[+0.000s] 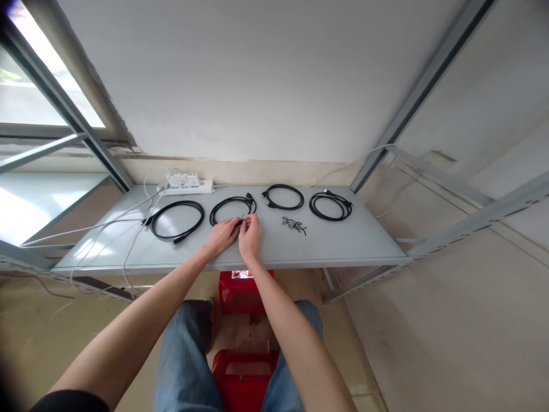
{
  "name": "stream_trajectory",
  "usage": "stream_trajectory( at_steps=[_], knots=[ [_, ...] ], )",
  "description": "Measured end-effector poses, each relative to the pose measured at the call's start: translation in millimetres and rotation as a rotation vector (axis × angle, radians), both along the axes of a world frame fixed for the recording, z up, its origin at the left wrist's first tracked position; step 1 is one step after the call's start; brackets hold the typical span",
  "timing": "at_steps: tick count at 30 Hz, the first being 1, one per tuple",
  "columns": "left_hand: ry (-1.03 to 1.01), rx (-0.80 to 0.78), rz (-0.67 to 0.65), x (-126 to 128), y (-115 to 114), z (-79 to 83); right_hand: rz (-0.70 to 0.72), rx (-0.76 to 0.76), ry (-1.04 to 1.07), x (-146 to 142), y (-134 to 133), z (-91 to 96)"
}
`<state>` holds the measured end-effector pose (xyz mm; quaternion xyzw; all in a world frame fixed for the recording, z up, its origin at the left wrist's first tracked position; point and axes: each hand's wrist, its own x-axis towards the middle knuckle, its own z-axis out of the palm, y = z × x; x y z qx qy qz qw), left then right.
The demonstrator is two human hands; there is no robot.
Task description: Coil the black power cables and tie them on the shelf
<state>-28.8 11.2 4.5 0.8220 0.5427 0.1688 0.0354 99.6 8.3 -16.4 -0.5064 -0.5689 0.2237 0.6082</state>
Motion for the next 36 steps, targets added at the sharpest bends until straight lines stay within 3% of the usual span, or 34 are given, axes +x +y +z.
stream_trajectory(
  at_steps=[16,25,36],
  knots=[
    [-0.004,-0.033,0.004,-3.3,-1.1,-0.9,0.028,0.056,0.015,0.8,4.3,-3.7],
    [-0.028,-0.022,-0.009,-3.3,0.1,-0.8,0.096,-0.077,0.106,1.7,7.4,-5.4],
    [-0.047,-0.027,0.028,-4.3,0.5,-3.4,0.094,-0.049,0.152,2.5,8.8,-4.2]
  ],
)
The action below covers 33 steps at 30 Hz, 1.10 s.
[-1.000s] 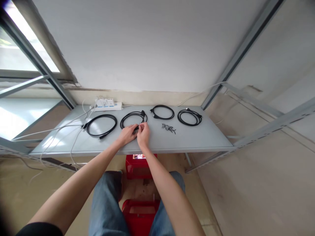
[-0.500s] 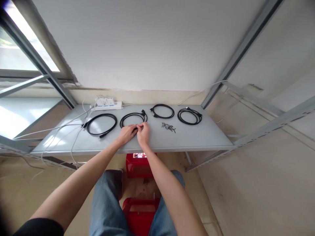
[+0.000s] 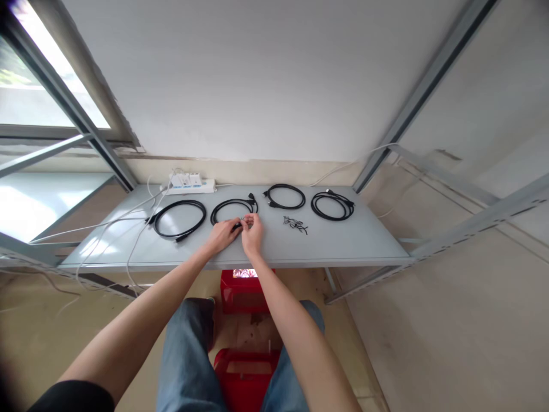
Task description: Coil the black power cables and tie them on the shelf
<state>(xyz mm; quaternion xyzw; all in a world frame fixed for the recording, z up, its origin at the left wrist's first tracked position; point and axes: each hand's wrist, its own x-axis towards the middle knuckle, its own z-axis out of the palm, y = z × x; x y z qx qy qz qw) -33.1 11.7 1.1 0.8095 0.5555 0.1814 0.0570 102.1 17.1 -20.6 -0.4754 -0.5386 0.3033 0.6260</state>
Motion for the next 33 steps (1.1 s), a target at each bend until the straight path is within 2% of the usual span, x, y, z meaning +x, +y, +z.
stream_trajectory(
  at_steps=[7,14,19,25,33],
  knots=[
    [-0.005,0.013,0.014,-1.2,2.1,-2.8,0.013,-0.060,-0.029,-0.3,5.2,-6.5],
    [-0.051,0.016,-0.014,-1.8,1.4,-2.9,0.003,-0.017,-0.078,-0.5,3.6,-6.6],
    [-0.079,0.040,-0.036,-1.6,1.4,-3.9,-0.058,0.018,-0.160,1.5,-0.4,-4.9],
    [-0.114,0.084,-0.104,-1.2,6.9,-8.3,-0.088,-0.046,-0.083,2.4,-3.7,-1.7],
    [0.034,0.130,0.051,-1.4,3.1,-5.6,-0.097,-0.033,-0.076,1.3,-5.9,1.2]
  ],
)
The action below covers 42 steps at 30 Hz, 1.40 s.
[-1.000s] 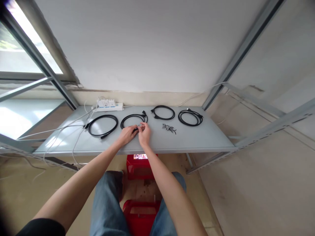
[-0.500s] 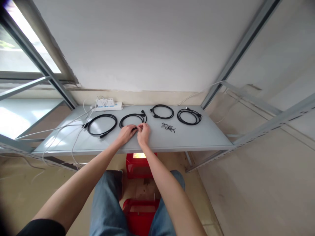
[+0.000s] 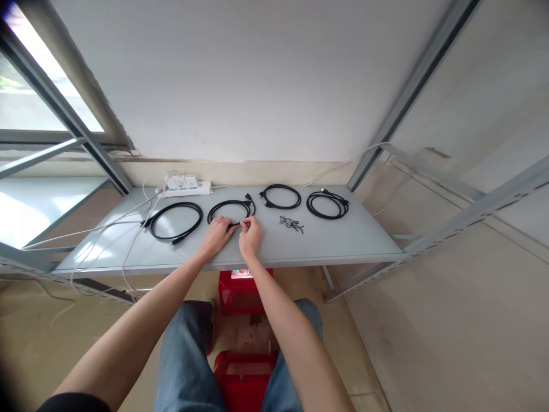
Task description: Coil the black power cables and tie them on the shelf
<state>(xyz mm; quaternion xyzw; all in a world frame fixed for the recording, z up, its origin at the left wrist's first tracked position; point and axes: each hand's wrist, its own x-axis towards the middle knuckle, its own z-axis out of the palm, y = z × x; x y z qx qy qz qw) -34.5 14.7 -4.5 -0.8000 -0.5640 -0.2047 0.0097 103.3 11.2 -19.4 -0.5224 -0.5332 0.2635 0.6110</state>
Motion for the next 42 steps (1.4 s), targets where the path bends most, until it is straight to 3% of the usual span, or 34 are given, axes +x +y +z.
stream_trajectory(
  at_steps=[17,26,34,42],
  knots=[
    [0.086,-0.056,-0.054,2.8,3.3,-0.6,0.033,-0.029,-0.004,0.2,-0.1,-1.9],
    [0.035,-0.040,-0.117,3.0,3.9,-1.5,0.302,-0.069,0.049,25.8,2.8,-2.0],
    [-0.073,-0.064,-0.150,4.2,3.3,-6.1,0.199,-0.106,-0.002,24.8,-2.1,7.2],
    [0.010,-0.039,-0.184,1.9,2.1,-1.5,0.192,-0.017,-0.155,23.6,-9.7,14.2]
  ],
)
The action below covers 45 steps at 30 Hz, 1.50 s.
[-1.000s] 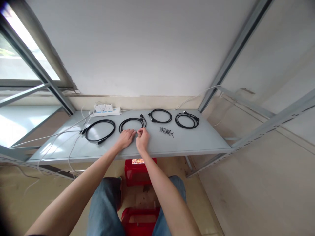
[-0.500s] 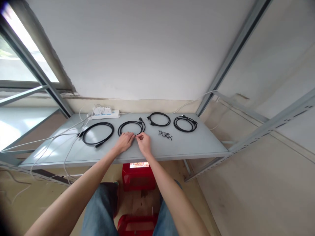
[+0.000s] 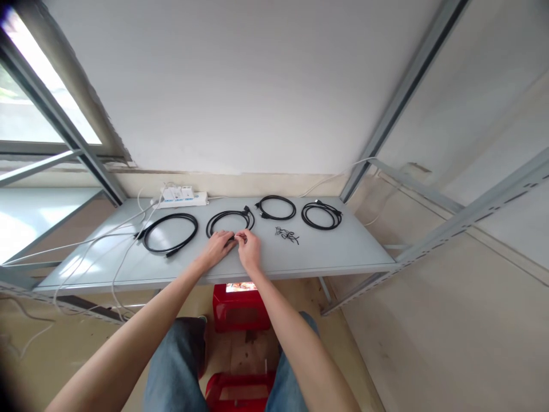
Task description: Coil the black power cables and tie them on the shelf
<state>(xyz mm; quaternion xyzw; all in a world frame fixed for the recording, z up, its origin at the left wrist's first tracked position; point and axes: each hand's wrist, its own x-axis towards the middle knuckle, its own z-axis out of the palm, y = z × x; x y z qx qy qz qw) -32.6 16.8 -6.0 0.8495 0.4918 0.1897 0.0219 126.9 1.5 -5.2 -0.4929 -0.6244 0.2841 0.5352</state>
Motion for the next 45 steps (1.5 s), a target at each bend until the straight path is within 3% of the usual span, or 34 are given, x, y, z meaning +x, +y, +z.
stream_trajectory(
  at_steps=[17,22,26,30,34,38,41,45],
  knots=[
    [0.041,0.021,0.016,-1.1,-0.4,1.6,0.138,0.000,0.131,1.5,8.8,-15.8],
    [0.052,0.034,0.035,-0.2,0.3,-0.8,0.219,0.190,-0.286,15.3,12.0,-7.6],
    [0.029,0.009,0.041,1.0,0.2,0.5,0.318,0.303,-0.809,36.9,17.5,17.5],
    [0.012,0.000,0.042,1.0,0.4,0.9,0.442,0.409,-1.130,44.4,29.0,45.2],
    [0.004,-0.004,0.047,-0.7,2.1,-2.6,0.573,0.535,-1.282,35.6,38.2,62.2],
    [0.020,0.000,0.034,-1.5,3.3,-3.7,0.680,0.558,-1.259,25.1,41.5,68.4],
    [0.020,-0.001,0.029,-0.4,3.5,-2.3,0.702,0.549,-1.272,21.0,42.1,70.4],
    [0.002,-0.004,0.056,1.1,3.4,-1.5,0.719,0.582,-1.450,22.7,43.0,70.5]
  ],
)
